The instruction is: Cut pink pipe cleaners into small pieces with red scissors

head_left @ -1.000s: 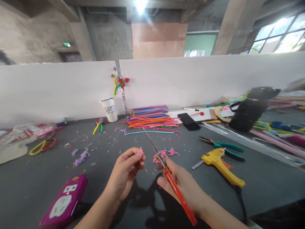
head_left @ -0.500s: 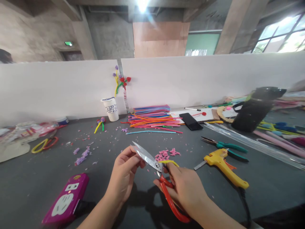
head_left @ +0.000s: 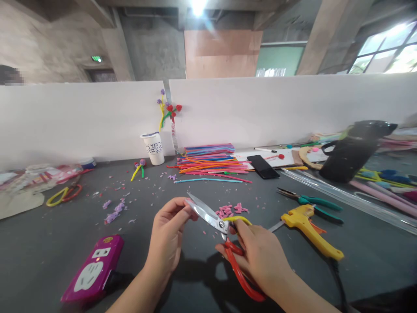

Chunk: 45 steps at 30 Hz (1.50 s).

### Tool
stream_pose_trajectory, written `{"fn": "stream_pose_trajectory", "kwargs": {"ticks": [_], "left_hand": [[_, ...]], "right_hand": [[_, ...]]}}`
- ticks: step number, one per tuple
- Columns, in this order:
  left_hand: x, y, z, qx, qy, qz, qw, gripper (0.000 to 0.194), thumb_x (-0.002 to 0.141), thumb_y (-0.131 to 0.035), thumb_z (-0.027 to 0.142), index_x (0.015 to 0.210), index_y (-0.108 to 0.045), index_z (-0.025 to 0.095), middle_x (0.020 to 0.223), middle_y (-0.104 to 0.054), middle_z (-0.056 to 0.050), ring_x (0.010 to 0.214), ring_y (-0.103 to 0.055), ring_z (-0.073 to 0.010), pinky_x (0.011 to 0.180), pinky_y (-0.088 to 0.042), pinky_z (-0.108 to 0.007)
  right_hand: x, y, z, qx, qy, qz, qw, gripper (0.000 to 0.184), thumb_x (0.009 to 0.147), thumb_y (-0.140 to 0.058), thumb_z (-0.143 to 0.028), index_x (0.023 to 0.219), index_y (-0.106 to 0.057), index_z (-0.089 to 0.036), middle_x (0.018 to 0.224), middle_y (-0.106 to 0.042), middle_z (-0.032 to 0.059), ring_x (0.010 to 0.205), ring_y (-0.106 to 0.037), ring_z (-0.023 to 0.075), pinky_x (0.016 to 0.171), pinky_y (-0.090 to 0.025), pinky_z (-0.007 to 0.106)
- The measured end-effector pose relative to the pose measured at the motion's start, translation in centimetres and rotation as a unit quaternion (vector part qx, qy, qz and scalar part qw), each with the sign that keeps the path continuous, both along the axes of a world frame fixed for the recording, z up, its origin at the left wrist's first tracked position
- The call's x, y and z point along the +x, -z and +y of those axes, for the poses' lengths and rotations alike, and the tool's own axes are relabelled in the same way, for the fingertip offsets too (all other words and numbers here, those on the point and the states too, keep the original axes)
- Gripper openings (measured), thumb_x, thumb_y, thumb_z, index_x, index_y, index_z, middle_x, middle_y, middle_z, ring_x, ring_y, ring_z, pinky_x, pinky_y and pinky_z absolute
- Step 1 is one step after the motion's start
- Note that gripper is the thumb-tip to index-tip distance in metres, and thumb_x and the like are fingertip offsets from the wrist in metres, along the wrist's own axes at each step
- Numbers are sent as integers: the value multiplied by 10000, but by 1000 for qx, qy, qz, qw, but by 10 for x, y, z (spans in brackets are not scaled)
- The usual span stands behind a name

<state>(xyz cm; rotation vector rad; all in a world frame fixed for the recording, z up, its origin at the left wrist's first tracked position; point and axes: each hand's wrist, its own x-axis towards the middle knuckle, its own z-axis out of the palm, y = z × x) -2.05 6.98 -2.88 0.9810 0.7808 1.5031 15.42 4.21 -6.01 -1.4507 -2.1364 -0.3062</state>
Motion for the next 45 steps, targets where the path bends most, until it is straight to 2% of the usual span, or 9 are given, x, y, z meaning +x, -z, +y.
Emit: {"fn": "stream_pose_trajectory", "kwargs": {"ticks": [5,19,29,35,38,41,43,45], "left_hand": [[0,0,-1,20,-15,17,1000,28,691,-607,156,680,-625,174,642,-589,17,624,-518,-101,642,-400,-213],[0,5,2,32,-5,31,999,9,704,-610,178,708,-615,172,661,-599,1,662,-539,-126,661,-400,-244],[1,6,3,38,-8,30,999,25,708,-602,152,716,-614,171,660,-601,11,633,-533,-108,651,-404,-234],[1,1,0,41,-5,36,998,18,719,-591,162,711,-608,162,692,-618,-12,652,-555,-127,653,-418,-254],[1,1,-1,30,-2,37,999,11,717,-590,166,709,-595,161,709,-630,-24,655,-568,-140,646,-426,-268],[1,2,0,16,4,33,999,14,705,-599,165,701,-588,157,705,-632,-25,645,-567,-137,630,-425,-260],[1,3,1,5,4,30,1000,19,696,-598,156,685,-583,152,664,-618,-12,602,-547,-117,602,-412,-238],[1,4,2,-7,-4,32,999,26,686,-588,136,666,-575,147,619,-595,1,570,-524,-103,569,-394,-218]], "right_hand": [[1,0,0,3,2,-13,1000,366,762,-461,-544,741,-498,-181,540,-570,19,489,-551,180,470,-332,258],[2,1,0,4,-3,-11,1000,354,785,-432,-536,702,-480,-195,521,-553,-3,469,-533,159,467,-304,242],[1,-1,-2,9,-5,-11,1000,372,801,-398,-537,680,-484,-197,494,-541,-6,449,-530,159,455,-287,243],[1,-3,-1,-83,0,87,993,275,757,-487,-479,701,-474,-210,458,-531,-50,410,-528,132,422,-282,210],[0,-4,1,-106,8,89,990,253,703,-550,-454,745,-474,-216,496,-553,-48,464,-555,153,444,-296,215],[0,-4,0,-137,11,75,988,259,711,-547,-464,764,-477,-220,510,-560,-48,475,-557,155,445,-292,216],[1,-3,-1,-132,9,58,990,284,717,-534,-497,749,-482,-220,511,-560,-40,470,-549,156,443,-287,220],[1,-1,-1,-90,2,33,995,316,716,-525,-526,727,-489,-212,520,-561,-23,481,-545,165,458,-296,230]]}}
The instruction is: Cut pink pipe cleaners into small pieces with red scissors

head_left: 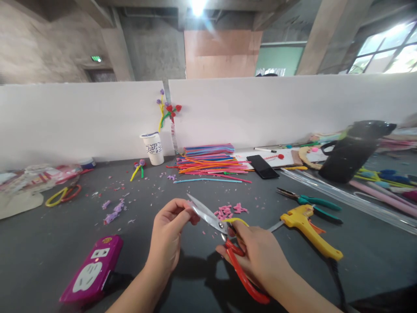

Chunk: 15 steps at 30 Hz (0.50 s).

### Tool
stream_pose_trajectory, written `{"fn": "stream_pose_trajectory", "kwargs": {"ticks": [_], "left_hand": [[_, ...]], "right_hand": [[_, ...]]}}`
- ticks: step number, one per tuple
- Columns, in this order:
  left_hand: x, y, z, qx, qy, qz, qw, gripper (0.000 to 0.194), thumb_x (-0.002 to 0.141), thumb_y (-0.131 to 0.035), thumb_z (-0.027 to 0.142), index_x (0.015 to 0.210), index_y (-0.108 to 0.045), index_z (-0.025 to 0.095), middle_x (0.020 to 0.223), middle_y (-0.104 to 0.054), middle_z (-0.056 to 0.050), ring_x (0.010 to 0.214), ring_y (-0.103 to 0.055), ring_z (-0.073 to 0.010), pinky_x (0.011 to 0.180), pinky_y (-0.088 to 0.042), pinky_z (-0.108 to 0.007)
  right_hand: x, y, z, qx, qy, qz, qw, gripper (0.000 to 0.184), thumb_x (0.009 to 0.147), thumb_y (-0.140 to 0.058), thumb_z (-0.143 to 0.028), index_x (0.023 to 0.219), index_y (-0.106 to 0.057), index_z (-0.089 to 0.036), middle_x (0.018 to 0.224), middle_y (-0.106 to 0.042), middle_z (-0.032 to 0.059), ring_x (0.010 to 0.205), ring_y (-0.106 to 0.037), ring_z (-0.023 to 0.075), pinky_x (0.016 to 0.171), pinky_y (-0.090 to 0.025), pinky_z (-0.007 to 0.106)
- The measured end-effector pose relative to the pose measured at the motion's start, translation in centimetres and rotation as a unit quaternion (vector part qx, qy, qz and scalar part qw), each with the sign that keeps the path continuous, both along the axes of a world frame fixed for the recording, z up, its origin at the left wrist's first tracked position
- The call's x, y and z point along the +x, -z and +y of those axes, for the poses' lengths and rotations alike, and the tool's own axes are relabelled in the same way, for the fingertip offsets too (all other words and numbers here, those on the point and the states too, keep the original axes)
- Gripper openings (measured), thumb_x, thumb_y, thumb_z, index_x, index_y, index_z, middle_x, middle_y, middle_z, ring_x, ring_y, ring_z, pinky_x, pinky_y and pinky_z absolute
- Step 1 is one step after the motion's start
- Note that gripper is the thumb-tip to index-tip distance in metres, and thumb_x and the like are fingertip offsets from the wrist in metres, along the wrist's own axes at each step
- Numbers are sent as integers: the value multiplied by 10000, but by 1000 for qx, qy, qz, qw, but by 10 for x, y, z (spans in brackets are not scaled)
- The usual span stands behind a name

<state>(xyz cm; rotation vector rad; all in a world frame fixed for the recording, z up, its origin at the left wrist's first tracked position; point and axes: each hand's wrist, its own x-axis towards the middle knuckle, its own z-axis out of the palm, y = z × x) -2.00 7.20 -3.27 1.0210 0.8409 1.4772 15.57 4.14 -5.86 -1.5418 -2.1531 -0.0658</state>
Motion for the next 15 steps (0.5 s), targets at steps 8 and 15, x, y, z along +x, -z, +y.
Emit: {"fn": "stream_pose_trajectory", "kwargs": {"ticks": [8,15], "left_hand": [[-1,0,0,15,-23,0,1000,39,697,-556,125,676,-567,155,618,-569,12,583,-502,-99,592,-384,-214],[-1,-1,1,12,-31,-4,999,18,690,-565,143,678,-575,152,619,-571,6,602,-519,-112,603,-387,-222]], "right_hand": [[3,5,1,135,-3,-55,989,390,790,-400,-557,708,-499,-189,531,-559,6,490,-526,174,491,-282,256],[3,6,2,158,3,-66,985,413,820,-346,-546,703,-506,-184,526,-553,10,485,-509,162,498,-267,256]]}}
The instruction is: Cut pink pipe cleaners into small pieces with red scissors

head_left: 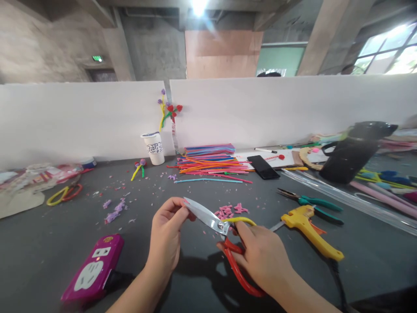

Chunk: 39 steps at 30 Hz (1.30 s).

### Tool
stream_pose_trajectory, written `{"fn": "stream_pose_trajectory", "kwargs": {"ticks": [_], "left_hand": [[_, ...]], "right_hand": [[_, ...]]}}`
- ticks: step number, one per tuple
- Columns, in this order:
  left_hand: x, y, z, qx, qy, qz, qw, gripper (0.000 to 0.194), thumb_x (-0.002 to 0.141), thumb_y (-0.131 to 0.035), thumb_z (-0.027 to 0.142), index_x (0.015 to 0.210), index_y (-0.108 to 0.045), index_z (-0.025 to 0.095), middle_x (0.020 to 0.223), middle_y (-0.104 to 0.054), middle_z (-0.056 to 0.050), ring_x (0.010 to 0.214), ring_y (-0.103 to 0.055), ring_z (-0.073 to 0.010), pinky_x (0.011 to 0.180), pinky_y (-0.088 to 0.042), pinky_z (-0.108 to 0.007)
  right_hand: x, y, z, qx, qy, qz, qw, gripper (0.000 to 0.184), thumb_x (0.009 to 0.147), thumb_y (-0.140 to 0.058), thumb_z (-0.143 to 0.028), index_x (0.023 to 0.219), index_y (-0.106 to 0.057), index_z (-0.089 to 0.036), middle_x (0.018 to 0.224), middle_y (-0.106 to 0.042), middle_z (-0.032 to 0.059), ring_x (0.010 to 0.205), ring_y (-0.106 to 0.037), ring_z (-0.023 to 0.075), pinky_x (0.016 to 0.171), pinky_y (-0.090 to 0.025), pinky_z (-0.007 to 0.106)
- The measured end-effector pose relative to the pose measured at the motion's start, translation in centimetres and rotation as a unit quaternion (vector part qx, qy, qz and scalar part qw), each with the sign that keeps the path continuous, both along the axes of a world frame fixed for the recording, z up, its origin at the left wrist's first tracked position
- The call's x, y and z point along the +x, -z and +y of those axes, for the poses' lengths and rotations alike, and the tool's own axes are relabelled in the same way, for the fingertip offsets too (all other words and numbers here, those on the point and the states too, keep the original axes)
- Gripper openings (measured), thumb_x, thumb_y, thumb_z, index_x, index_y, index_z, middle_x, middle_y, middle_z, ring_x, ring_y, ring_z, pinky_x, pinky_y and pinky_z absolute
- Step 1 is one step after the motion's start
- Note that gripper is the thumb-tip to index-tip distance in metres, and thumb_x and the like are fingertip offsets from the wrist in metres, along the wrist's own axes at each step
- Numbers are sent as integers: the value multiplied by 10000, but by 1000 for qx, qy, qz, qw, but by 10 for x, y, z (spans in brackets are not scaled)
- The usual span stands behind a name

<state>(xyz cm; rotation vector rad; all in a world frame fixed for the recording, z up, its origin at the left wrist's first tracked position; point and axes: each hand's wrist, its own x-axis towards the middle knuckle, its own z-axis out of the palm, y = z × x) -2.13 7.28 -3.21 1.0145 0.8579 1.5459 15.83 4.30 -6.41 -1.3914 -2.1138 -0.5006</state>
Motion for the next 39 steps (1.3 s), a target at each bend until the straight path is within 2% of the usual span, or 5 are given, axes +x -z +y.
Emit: {"fn": "stream_pose_trajectory", "kwargs": {"ticks": [21,39], "left_hand": [[0,-2,-2,6,-11,10,1000,38,689,-552,124,679,-568,158,621,-561,14,583,-499,-101,606,-385,-221],[-1,2,0,4,-14,13,1000,33,677,-556,138,684,-576,163,641,-593,3,604,-530,-119,608,-389,-226]], "right_hand": [[-2,-4,0,-15,6,5,1000,395,783,-407,-557,731,-507,-178,571,-570,23,545,-540,176,510,-303,256],[-3,-3,0,-12,11,-12,1000,395,815,-363,-530,709,-511,-179,529,-562,18,483,-524,159,487,-280,250]]}}
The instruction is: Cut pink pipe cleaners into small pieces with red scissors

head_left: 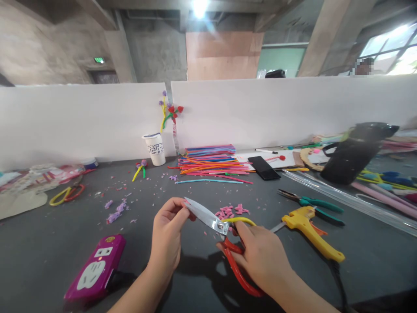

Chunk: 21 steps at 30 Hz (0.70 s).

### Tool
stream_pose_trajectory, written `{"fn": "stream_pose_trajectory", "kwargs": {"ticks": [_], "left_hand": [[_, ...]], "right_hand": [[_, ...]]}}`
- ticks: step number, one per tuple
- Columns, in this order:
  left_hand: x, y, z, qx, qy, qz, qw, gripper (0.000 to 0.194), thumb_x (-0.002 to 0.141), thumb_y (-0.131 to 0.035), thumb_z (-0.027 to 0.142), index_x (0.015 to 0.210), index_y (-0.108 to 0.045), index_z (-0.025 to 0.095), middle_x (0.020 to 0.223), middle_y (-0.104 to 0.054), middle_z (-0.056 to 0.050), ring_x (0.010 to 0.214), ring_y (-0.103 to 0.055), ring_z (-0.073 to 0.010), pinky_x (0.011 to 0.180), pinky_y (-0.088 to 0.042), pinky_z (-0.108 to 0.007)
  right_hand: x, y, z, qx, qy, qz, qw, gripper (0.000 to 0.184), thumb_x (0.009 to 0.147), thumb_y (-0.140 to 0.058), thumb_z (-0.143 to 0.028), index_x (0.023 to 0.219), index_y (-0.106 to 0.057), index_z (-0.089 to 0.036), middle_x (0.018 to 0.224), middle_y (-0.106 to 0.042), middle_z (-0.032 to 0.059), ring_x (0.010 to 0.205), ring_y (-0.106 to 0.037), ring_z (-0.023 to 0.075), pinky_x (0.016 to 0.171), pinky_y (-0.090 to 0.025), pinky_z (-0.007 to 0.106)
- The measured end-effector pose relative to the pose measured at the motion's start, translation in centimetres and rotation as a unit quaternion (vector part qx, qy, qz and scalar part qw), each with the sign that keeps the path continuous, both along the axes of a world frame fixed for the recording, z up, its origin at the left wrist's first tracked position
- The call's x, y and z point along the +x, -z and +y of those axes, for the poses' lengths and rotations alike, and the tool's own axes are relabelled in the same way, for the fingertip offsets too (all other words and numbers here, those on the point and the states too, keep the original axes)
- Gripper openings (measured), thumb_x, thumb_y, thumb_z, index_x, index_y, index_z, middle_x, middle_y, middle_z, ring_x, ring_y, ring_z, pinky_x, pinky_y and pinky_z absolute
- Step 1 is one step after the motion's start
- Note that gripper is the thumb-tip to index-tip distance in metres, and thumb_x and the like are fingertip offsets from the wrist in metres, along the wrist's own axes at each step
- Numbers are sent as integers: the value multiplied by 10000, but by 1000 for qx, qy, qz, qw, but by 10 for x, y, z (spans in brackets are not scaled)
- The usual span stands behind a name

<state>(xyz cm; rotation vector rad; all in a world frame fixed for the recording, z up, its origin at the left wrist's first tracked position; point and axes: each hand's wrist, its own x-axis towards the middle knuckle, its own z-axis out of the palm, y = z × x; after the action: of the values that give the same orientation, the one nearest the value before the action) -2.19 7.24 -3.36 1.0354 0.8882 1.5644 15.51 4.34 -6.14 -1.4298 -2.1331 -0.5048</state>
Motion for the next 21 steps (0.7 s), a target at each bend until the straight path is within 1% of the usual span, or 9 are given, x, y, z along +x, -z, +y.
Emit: {"fn": "stream_pose_trajectory", "kwargs": {"ticks": [8,14,17,19,21], "left_hand": [[0,0,1,7,6,-6,1000,41,686,-550,125,680,-569,162,623,-575,11,607,-534,-117,609,-384,-223],[0,0,1,3,1,-3,1000,47,675,-547,126,660,-568,165,599,-574,12,591,-528,-117,609,-387,-226],[-1,0,0,4,-2,-3,1000,43,674,-555,130,654,-570,166,592,-573,14,587,-526,-115,604,-388,-224],[0,0,0,6,-4,-3,1000,30,678,-570,146,656,-575,165,580,-570,18,580,-520,-109,602,-390,-220],[0,-1,-1,12,-4,-2,1000,15,685,-585,164,671,-579,164,593,-577,15,582,-520,-108,602,-396,-222]], "right_hand": [[1,2,-1,-12,4,-4,1000,398,812,-370,-538,722,-524,-182,534,-570,20,496,-535,166,497,-273,256],[0,-1,-1,-1,2,1,1000,405,824,-349,-522,692,-529,-184,524,-574,23,475,-533,157,486,-272,253],[1,0,-1,1,2,-2,1000,380,820,-372,-507,697,-533,-186,529,-583,26,478,-539,160,484,-275,252],[2,1,-1,-11,3,-3,1000,338,809,-408,-482,699,-534,-187,534,-587,28,481,-545,165,481,-280,251],[2,0,-1,-38,9,15,999,312,793,-438,-470,680,-530,-193,508,-575,19,457,-537,160,463,-280,243]]}}
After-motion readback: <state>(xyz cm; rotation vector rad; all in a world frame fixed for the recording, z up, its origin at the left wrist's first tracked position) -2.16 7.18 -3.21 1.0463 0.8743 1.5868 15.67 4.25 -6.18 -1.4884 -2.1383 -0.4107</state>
